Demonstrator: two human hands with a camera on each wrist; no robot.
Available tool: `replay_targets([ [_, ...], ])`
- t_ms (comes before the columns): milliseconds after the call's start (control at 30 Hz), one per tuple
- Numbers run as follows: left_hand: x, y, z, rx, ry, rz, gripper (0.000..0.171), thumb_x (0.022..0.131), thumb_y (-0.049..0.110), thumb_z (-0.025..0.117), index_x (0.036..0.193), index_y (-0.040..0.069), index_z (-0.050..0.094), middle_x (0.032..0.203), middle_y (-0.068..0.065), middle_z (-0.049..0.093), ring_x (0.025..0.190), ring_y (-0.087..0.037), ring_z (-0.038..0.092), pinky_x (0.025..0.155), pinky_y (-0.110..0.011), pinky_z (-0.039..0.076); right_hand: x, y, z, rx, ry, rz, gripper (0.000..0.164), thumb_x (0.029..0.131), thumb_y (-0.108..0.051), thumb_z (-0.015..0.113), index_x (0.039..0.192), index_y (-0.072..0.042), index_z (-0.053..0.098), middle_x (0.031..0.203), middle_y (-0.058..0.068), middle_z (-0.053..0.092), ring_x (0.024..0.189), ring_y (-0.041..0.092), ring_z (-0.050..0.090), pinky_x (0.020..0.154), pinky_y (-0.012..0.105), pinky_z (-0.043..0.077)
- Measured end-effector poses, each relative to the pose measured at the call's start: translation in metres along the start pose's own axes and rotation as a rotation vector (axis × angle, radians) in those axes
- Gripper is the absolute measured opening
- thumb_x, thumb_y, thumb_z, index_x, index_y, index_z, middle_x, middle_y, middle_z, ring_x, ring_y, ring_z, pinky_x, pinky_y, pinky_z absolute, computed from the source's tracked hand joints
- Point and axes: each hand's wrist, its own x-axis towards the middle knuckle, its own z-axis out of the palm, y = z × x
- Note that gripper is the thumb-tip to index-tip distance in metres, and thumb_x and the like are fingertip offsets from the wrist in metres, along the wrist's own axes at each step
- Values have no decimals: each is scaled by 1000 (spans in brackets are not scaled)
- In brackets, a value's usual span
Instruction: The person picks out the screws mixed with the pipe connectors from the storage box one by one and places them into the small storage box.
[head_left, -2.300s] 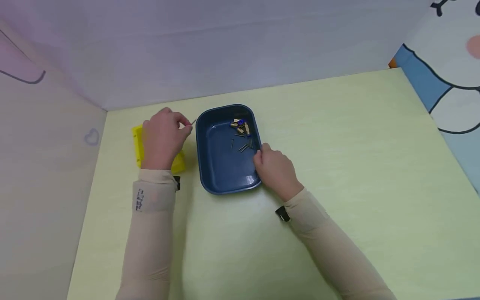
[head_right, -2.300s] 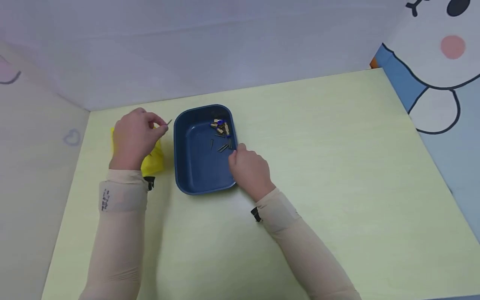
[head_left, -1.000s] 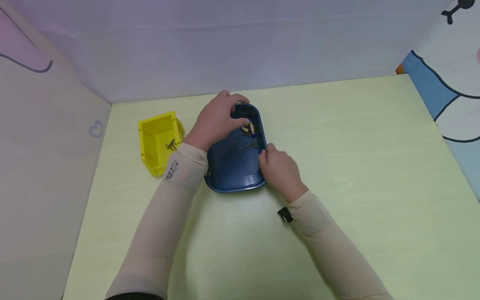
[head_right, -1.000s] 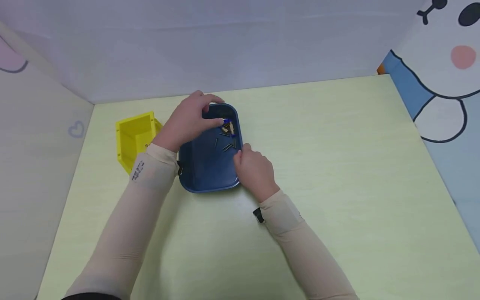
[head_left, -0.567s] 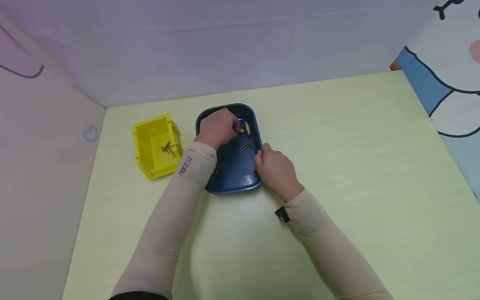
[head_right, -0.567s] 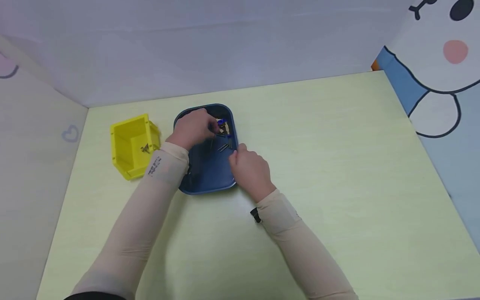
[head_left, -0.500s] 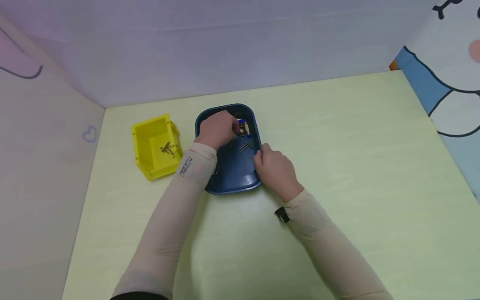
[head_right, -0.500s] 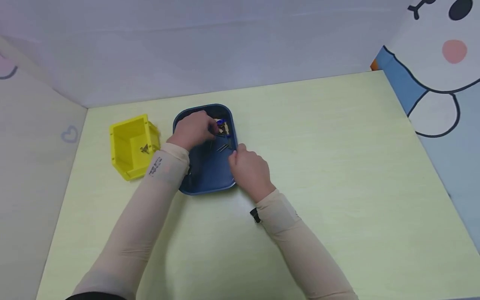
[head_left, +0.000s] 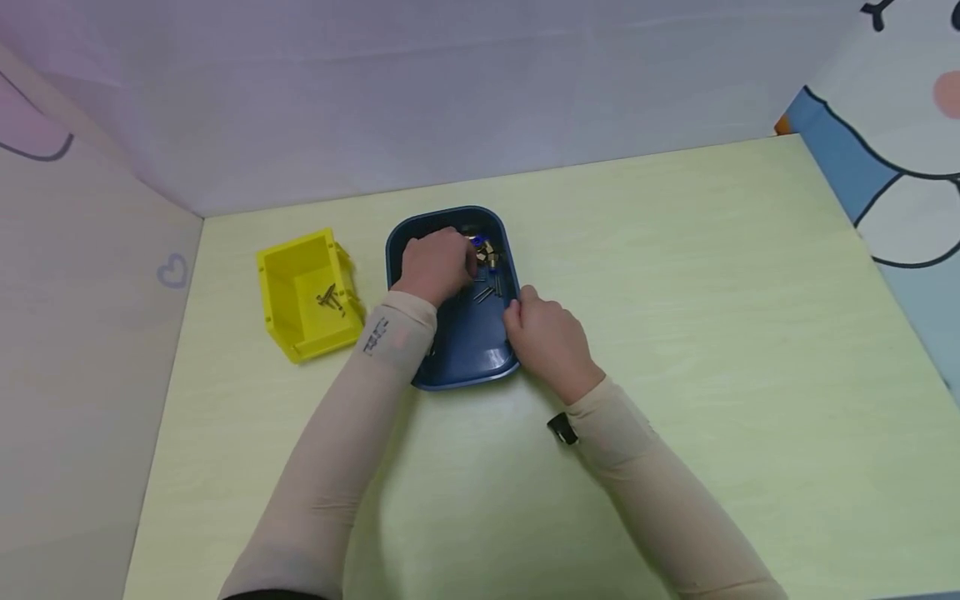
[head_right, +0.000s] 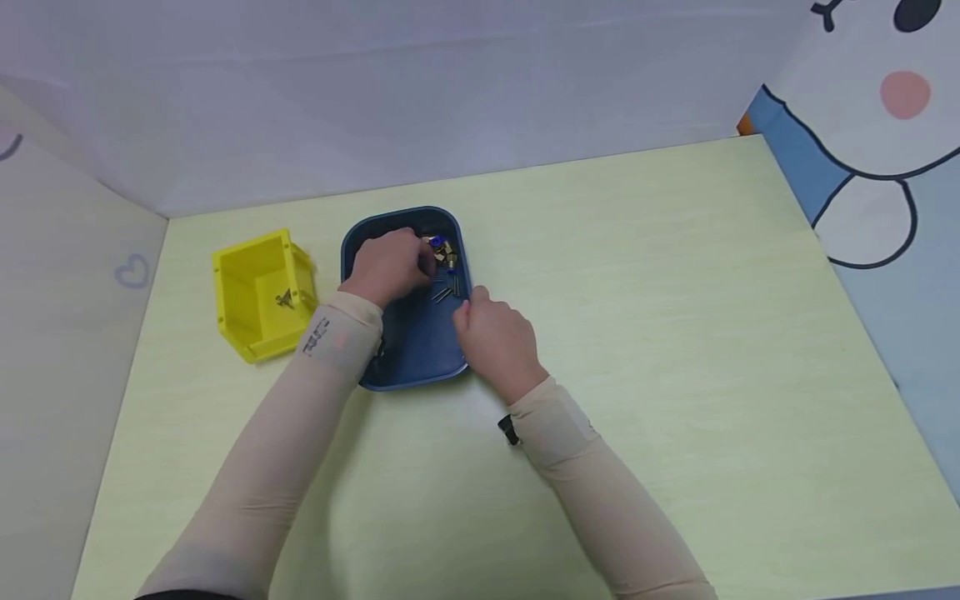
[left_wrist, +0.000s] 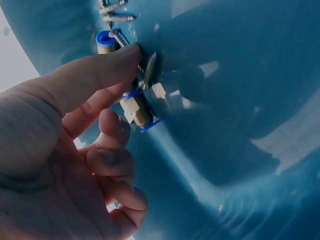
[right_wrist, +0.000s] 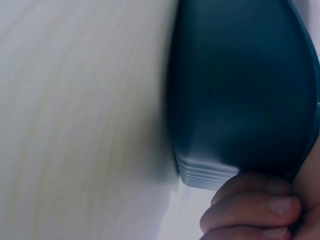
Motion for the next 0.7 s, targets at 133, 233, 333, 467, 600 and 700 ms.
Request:
replay_targets([
  [133,-1,0,0,-1,10,11,14,91,23,68,79,21,73,90,2,63,83,-18,56,81,-45,43,0,0,0,1,-2,-1,27,101,-27,38,88,-7,49,66,13,55,58,30,56,49,42,41],
  [233,-5,-1,-3,-32,29,32,16,91,23,66,75,22,71,84,4,63,78,-18,56,77,-42,41,0,0,0,1,-5,-5,27,101,-28,38,89,-7,50,66,13,55,58,30,56,48,42,41],
  [333,-15,-1,-14,-99,67,54,13,90,24,66,79,23,73,89,3,60,79,-18,54,77,-41,41,1,0,1,-4,-6,-6,27,101,-28,38,89,-6,50,66,13,55,58,30,56,48,42,41],
  [467,-34,-4,-37,-203,141,51,11,92,29,67,92,21,75,95,-1,55,83,-20,52,77,-40,43,2,1,1,-8,-9,-4,27,101,-28,37,89,-7,49,67,13,55,58,29,56,49,41,41],
  [600,-53,-22,-56,-316,206,-3,15,94,28,66,99,17,74,96,-5,53,85,-25,50,74,-39,42,2,0,1,-10,-13,5,27,101,-28,37,90,-7,49,68,14,56,59,30,56,49,42,42],
  [700,-67,-47,-65,-366,247,-96,19,95,27,63,103,15,74,101,-8,53,91,-27,48,76,-40,40,2,0,3,-8,-23,3,28,101,-29,36,91,-6,49,68,14,56,59,30,56,50,42,42],
])
